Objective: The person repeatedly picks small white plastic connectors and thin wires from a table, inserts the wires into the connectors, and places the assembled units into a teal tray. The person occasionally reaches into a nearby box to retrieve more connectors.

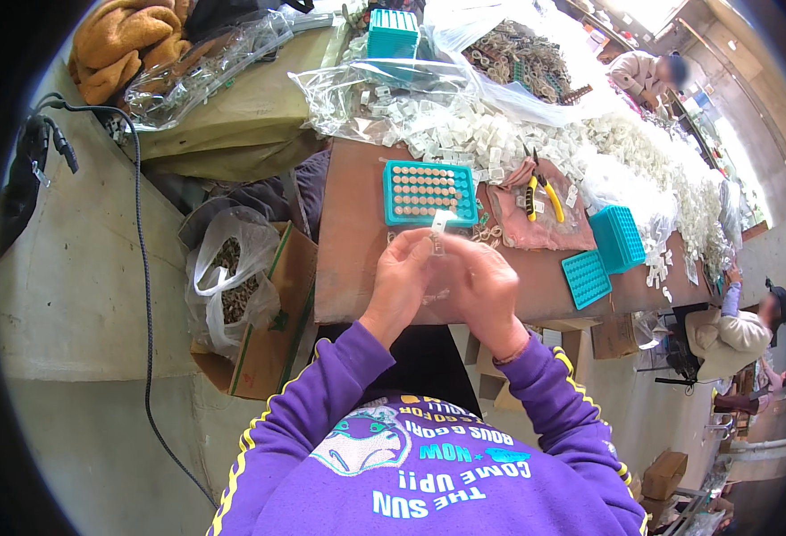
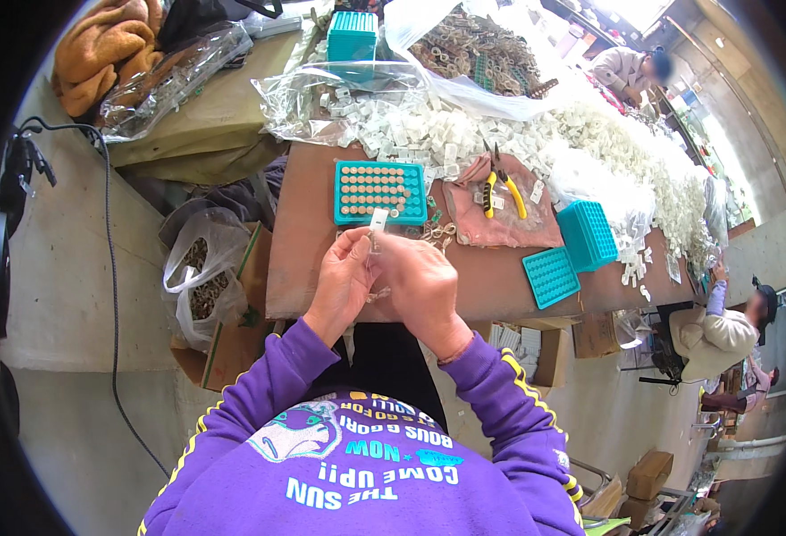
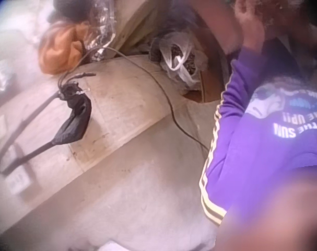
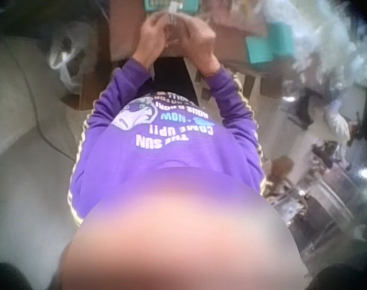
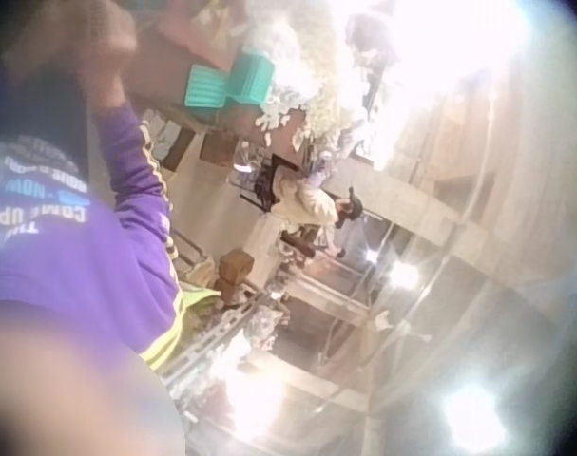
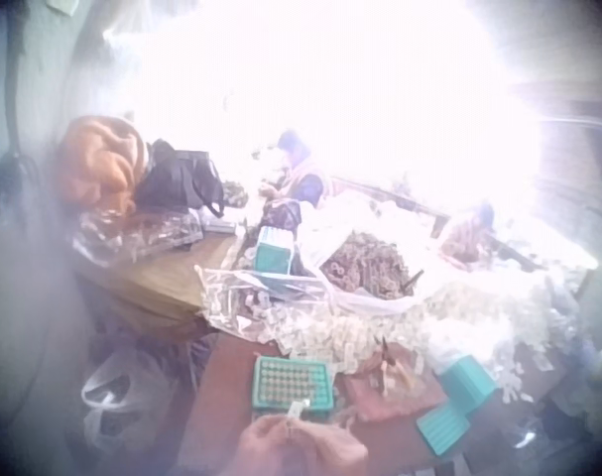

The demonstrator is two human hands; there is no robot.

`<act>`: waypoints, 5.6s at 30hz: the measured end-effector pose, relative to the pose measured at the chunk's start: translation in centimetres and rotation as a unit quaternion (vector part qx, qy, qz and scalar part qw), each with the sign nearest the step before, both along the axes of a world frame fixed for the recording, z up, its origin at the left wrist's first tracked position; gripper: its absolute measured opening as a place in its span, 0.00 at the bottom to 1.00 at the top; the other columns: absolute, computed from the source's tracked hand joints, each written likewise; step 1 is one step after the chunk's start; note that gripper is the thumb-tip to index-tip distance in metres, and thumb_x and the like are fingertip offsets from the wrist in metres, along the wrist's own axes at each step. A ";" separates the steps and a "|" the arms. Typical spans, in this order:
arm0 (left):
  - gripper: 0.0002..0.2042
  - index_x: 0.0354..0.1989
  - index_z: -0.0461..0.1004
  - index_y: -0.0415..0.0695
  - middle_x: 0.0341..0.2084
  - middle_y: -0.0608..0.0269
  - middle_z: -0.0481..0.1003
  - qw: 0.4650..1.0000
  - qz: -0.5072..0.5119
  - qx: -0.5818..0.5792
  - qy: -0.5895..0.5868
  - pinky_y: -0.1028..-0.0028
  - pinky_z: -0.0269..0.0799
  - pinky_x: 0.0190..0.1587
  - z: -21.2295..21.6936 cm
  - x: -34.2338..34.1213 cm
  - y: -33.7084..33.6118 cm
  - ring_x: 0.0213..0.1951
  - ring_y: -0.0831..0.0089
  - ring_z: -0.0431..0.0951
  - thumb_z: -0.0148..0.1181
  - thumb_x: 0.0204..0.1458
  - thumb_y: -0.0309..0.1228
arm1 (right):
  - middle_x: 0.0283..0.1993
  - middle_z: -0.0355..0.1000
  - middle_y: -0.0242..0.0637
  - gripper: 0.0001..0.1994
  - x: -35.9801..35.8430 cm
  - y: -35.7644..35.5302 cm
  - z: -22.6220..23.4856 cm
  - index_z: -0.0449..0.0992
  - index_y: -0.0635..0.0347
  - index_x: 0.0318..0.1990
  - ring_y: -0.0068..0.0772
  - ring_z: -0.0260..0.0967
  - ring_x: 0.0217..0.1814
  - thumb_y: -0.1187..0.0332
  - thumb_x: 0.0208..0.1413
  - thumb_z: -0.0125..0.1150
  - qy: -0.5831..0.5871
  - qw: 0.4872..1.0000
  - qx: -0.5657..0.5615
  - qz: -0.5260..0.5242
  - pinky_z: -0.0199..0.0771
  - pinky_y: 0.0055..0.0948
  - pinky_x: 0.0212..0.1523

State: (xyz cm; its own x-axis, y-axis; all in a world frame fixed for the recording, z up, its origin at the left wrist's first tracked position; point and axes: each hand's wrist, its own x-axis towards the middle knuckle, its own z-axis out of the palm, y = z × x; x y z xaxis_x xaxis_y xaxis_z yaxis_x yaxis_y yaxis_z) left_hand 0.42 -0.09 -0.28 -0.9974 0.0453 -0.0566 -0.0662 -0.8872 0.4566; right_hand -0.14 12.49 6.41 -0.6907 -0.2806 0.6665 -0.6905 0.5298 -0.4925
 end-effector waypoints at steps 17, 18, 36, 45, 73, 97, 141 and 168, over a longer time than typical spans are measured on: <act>0.12 0.53 0.71 0.44 0.40 0.67 0.76 0.990 -0.133 0.018 -0.036 0.70 0.74 0.49 2.3 0.7 -0.4 0.41 0.74 0.78 0.54 0.63 0.32 | 0.34 0.76 0.38 0.09 -2.1 1.1 0.0 0.79 0.61 0.36 0.37 0.77 0.34 0.78 0.45 0.66 0.027 0.998 -0.038 0.049 0.78 0.31 0.35; 0.12 0.53 0.71 0.45 0.41 0.67 0.76 0.990 -0.137 0.016 -0.033 0.70 0.74 0.50 2.4 0.7 -0.5 0.41 0.74 0.77 0.53 0.64 0.33 | 0.34 0.76 0.38 0.10 -2.3 1.4 0.2 0.79 0.61 0.37 0.37 0.77 0.34 0.78 0.45 0.66 0.031 0.997 -0.022 0.068 0.78 0.31 0.35; 0.16 0.55 0.68 0.39 0.45 0.63 0.75 0.989 -0.136 -0.058 0.004 0.71 0.70 0.54 4.2 1.9 0.3 0.46 0.75 0.76 0.50 0.64 0.35 | 0.40 0.75 0.39 0.14 -2.6 3.7 1.5 0.76 0.63 0.41 0.40 0.77 0.38 0.74 0.45 0.68 0.054 0.985 0.103 0.131 0.79 0.32 0.37; 0.15 0.50 0.73 0.37 0.43 0.65 0.76 0.976 -0.109 -0.187 -0.037 0.78 0.69 0.51 3.5 1.9 0.5 0.46 0.81 0.74 0.57 0.60 0.33 | 0.34 0.73 0.37 0.11 -1.7 4.3 1.6 0.76 0.62 0.39 0.39 0.76 0.33 0.73 0.46 0.67 0.045 0.981 0.142 0.124 0.78 0.32 0.32; 0.11 0.50 0.70 0.39 0.45 0.55 0.76 0.994 -0.082 0.065 0.040 0.61 0.74 0.57 -1.3 -0.3 1.0 0.49 0.64 0.78 0.55 0.61 0.25 | 0.36 0.75 0.40 0.06 -9.1 18.2 -4.3 0.81 0.59 0.35 0.46 0.73 0.40 0.68 0.51 0.64 -0.054 0.937 0.223 -0.264 0.74 0.39 0.42; 0.09 0.48 0.72 0.39 0.44 0.59 0.76 0.995 -0.071 0.057 0.030 0.60 0.74 0.56 -1.2 -0.3 1.2 0.47 0.67 0.78 0.56 0.60 0.24 | 0.33 0.79 0.39 0.05 -9.5 14.4 -3.0 0.73 0.66 0.32 0.23 0.77 0.33 0.75 0.58 0.61 -0.350 0.906 -0.221 -0.090 0.79 0.22 0.35; 0.12 0.52 0.71 0.41 0.43 0.61 0.77 0.992 -0.098 0.080 0.011 0.68 0.76 0.49 -1.0 -0.4 1.1 0.42 0.71 0.79 0.54 0.63 0.30 | 0.30 0.76 0.26 0.06 -9.7 14.7 -3.9 0.81 0.67 0.34 0.13 0.68 0.29 0.71 0.55 0.65 -0.290 0.937 -0.170 -0.092 0.69 0.16 0.31; 0.12 0.52 0.71 0.41 0.43 0.62 0.77 0.992 -0.103 0.078 0.004 0.67 0.76 0.50 -0.8 -0.5 1.1 0.43 0.72 0.78 0.55 0.62 0.30 | 0.31 0.76 0.31 0.05 -10.5 14.3 -2.9 0.77 0.63 0.39 0.17 0.72 0.29 0.72 0.58 0.64 -0.451 0.819 -0.355 -0.019 0.72 0.15 0.31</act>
State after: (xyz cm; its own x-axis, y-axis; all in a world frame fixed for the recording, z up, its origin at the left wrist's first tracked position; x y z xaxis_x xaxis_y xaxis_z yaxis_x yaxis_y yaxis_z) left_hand -0.07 0.98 -1.07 -0.9666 0.2549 -0.0252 -0.2497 -0.9156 0.3152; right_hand -10.64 26.76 3.48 -0.9911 -0.0101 -0.1329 0.1333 -0.0989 -0.9861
